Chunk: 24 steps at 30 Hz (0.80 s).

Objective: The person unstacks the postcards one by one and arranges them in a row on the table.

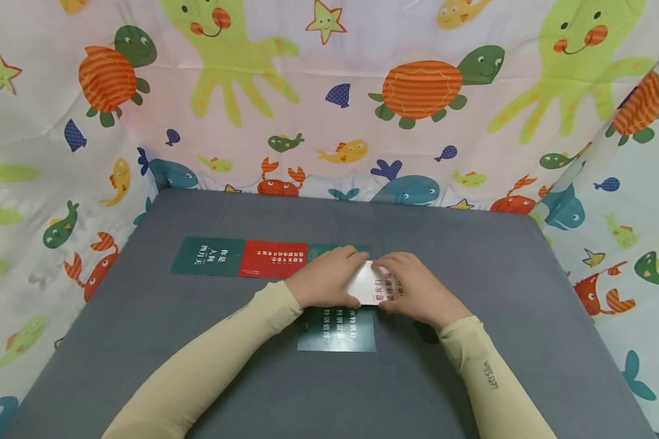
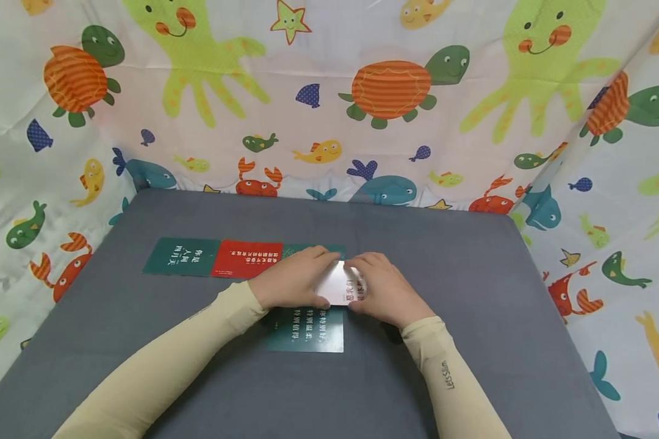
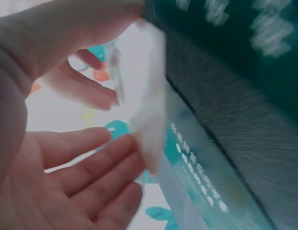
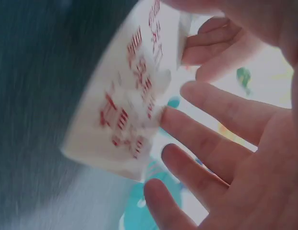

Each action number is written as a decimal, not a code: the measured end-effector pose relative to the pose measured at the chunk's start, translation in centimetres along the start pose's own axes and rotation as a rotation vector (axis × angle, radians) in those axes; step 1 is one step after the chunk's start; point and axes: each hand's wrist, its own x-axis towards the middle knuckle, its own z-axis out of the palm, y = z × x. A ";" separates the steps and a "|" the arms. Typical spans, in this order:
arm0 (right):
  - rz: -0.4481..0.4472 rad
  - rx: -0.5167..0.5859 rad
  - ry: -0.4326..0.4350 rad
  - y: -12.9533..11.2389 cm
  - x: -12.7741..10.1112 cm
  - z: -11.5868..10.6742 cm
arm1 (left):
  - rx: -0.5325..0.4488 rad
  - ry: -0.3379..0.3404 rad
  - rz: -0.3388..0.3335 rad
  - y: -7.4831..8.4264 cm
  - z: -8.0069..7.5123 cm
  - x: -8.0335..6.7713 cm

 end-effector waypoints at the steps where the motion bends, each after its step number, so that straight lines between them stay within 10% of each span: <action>1: 0.021 0.012 0.008 0.8 0.1 -0.2 | 0.004 0.001 0.004 0.1 0.0 1.1; 10: 0.107 0.039 0.027 6.0 1.0 -1.2 | 0.007 -0.033 -0.007 0.8 0.6 8.0; 24: 0.158 0.053 0.007 7.9 1.1 -0.6 | -0.069 -0.062 -0.014 0.9 1.3 9.3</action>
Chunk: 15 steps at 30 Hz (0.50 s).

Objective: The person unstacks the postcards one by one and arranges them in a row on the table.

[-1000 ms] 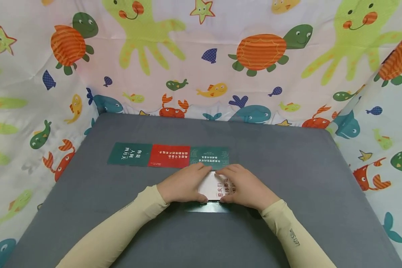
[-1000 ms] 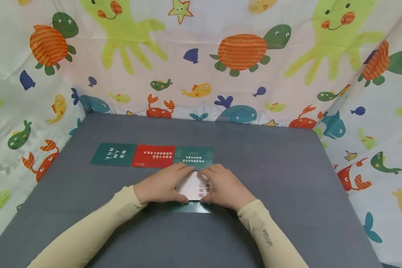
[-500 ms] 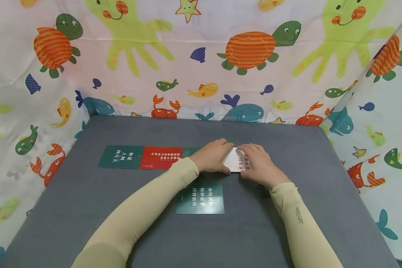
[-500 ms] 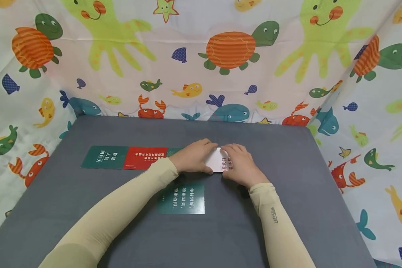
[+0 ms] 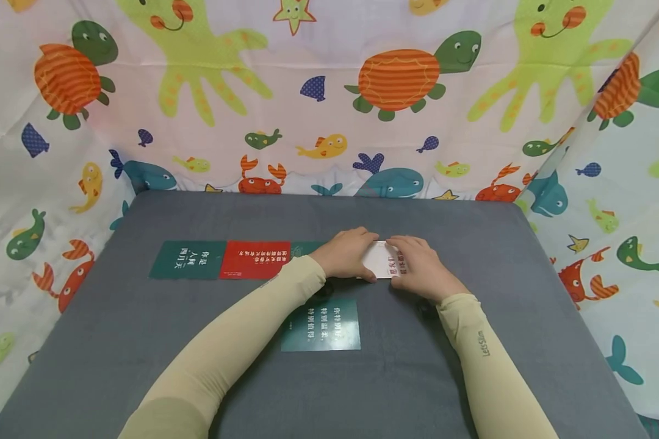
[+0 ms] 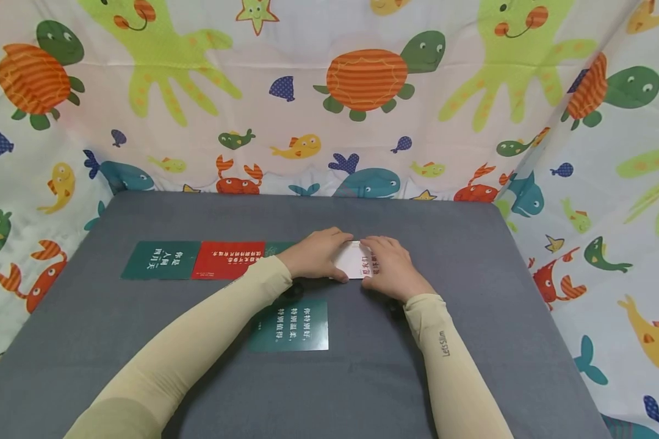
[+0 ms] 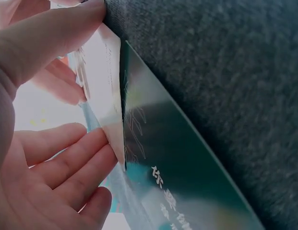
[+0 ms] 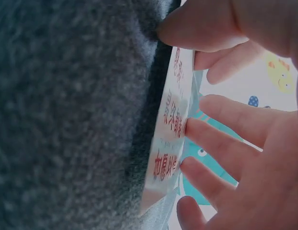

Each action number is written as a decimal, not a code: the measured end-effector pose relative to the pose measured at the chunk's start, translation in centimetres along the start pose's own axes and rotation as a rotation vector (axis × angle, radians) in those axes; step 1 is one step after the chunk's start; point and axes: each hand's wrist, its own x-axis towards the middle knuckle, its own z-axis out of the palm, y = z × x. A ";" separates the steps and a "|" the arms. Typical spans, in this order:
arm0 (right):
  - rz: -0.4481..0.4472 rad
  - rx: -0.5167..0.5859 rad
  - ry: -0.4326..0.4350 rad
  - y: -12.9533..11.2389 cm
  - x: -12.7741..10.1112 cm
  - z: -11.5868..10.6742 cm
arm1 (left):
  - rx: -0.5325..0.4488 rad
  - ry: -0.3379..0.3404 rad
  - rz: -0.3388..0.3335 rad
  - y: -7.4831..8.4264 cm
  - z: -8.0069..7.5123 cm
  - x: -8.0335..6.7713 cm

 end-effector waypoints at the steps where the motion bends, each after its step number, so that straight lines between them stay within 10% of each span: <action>1: 0.005 0.001 -0.005 0.0 0.0 0.1 | -0.001 -0.003 -0.004 -0.1 0.1 0.0; 15: 0.020 0.006 -0.029 0.1 0.0 0.1 | -0.001 0.003 -0.010 -0.4 0.7 0.4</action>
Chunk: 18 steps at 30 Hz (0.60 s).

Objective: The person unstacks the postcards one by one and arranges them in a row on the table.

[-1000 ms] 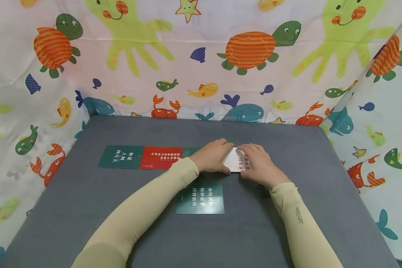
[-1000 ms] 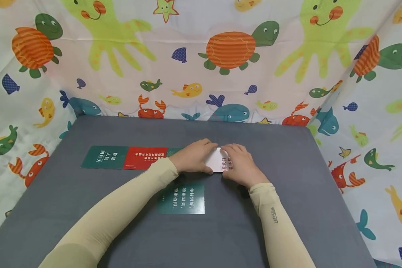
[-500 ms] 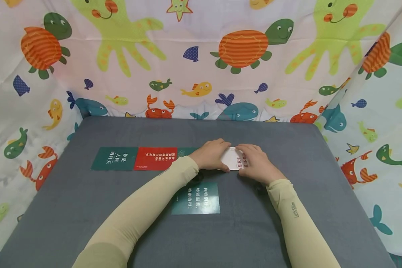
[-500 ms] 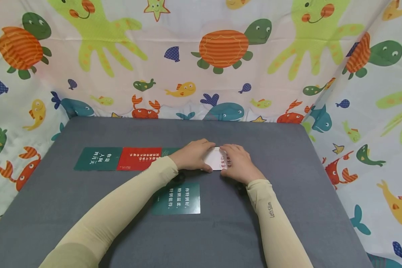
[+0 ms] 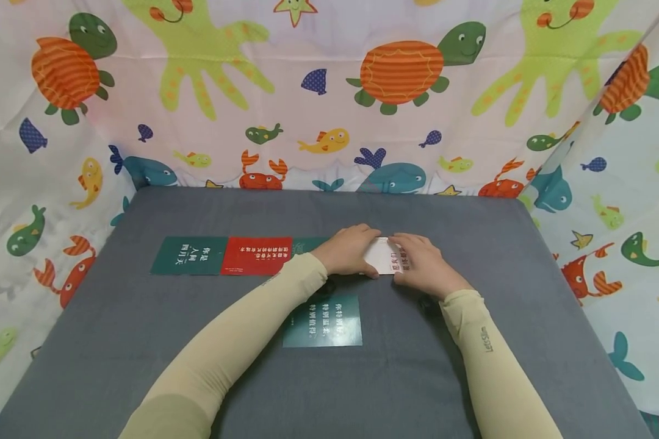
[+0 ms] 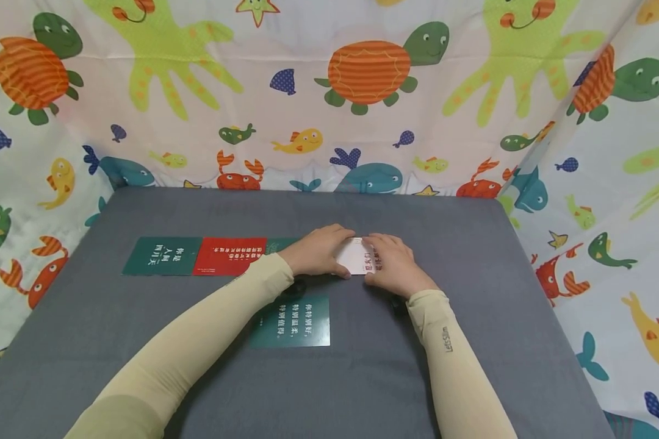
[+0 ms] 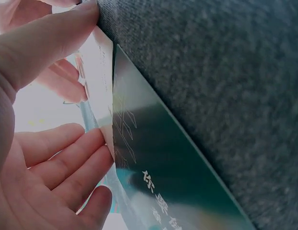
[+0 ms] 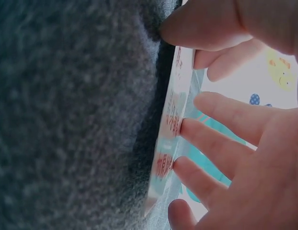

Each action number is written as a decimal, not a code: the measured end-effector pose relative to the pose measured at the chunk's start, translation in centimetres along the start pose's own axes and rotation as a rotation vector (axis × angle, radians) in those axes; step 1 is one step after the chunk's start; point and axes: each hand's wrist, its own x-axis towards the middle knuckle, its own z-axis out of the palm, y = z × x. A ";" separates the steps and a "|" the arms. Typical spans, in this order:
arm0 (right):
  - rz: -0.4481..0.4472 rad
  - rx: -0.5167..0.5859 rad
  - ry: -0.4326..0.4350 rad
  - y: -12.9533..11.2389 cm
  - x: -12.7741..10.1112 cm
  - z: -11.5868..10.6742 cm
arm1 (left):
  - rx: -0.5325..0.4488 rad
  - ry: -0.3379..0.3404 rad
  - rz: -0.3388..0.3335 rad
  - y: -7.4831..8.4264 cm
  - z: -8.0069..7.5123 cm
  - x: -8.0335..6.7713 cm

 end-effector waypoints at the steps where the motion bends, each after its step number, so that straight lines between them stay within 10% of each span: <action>1: -0.002 0.000 0.000 -0.1 0.0 -0.1 | 0.001 0.004 0.002 0.0 0.0 0.0; 9: -0.042 0.023 0.077 -2.3 -0.7 -0.4 | 0.021 0.123 0.014 -0.2 -0.5 -3.2; 18: -0.311 -0.106 0.176 -7.0 -5.0 3.1 | 0.022 0.158 0.018 -1.7 -0.8 -13.2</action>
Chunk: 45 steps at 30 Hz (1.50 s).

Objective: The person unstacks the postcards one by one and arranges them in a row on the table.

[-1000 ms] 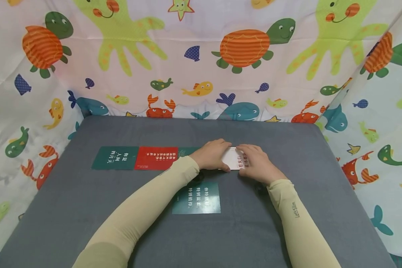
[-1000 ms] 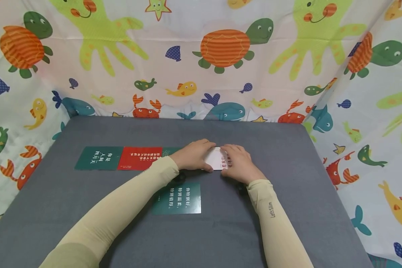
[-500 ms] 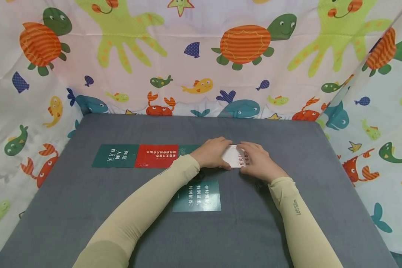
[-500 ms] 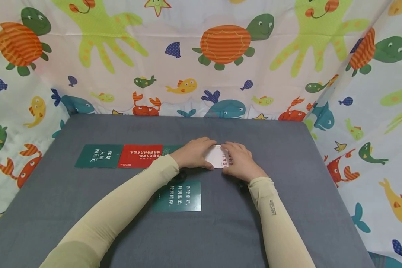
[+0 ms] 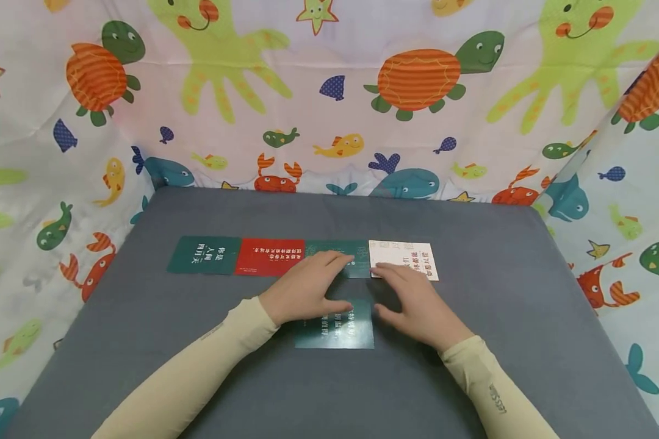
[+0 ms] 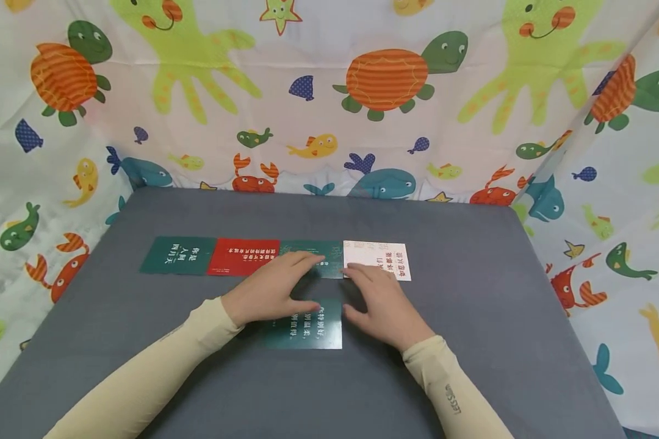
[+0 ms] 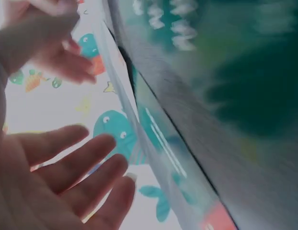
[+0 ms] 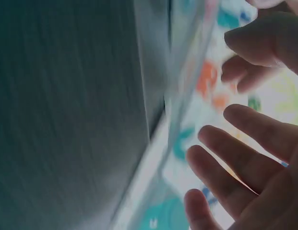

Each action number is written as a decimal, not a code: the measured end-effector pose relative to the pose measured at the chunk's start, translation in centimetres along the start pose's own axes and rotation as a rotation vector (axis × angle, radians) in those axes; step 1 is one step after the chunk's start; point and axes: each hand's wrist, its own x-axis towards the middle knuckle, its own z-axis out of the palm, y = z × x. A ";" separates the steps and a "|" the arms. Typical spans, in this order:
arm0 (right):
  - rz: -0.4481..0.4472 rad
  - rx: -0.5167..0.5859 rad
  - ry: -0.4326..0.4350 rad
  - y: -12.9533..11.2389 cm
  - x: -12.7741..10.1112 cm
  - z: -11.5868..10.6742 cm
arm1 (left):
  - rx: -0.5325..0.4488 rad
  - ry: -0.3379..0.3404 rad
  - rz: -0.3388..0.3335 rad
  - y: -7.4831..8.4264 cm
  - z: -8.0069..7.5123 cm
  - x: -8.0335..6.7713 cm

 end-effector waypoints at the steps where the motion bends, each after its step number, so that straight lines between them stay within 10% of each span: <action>1: -0.023 -0.001 -0.015 -0.7 -0.3 0.4 | 0.004 -0.011 -0.004 -0.1 -0.1 -1.0; 6: -0.029 0.023 -0.155 -3.4 -0.9 1.5 | 0.006 -0.082 -0.032 -0.6 0.1 -4.6; 12: 0.035 0.041 -0.312 -4.4 -0.4 1.3 | 0.039 -0.168 -0.047 -0.5 0.4 -5.5; 45: 0.010 -0.046 -0.310 -6.0 0.5 1.6 | 0.082 -0.147 -0.113 0.9 0.1 -6.4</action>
